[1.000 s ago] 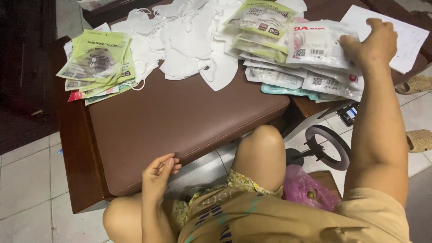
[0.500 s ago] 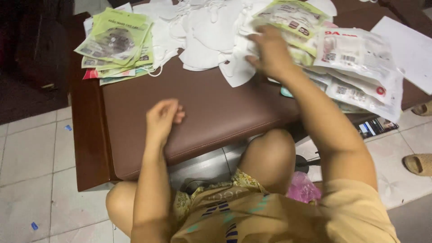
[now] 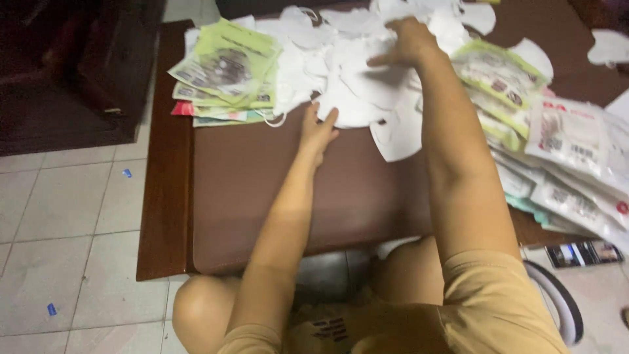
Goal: Folding white face masks and placing them into individual plastic packaging bags
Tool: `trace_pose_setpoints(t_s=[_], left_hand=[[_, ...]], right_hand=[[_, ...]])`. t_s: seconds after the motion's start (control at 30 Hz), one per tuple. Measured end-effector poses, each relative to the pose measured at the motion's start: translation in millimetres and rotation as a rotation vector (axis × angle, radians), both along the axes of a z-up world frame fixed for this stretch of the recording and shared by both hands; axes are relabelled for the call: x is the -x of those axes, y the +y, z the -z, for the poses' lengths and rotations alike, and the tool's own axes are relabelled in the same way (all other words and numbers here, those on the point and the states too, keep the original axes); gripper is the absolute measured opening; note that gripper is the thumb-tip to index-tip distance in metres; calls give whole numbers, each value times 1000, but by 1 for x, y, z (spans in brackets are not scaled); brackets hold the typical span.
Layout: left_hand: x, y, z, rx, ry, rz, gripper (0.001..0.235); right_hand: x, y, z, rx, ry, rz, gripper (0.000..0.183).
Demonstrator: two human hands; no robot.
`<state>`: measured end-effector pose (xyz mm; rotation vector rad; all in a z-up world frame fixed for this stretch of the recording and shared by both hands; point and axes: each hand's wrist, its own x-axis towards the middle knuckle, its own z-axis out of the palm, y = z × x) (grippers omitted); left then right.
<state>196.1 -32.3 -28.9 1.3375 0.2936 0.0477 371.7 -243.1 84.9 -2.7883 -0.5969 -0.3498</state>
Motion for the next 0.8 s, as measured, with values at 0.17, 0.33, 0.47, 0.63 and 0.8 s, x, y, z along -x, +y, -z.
trace_pose_setpoints(t_s=[0.17, 0.33, 0.47, 0.63, 0.8], left_hand=[[4, -2, 1, 39, -29, -45, 67], [20, 3, -26, 237, -94, -15, 89], [9, -3, -23, 363, -99, 56, 100], [-5, -10, -24, 292, -44, 72, 92], [1, -7, -24, 305, -71, -7, 80]], right_hand=[[26, 19, -21, 222, 277, 300, 124], [22, 27, -35, 184, 450, 299, 130], [2, 29, -20, 206, 479, 244, 134], [-35, 18, 26, -9, 358, 216, 104], [2, 23, 3, -151, 258, 152, 68]])
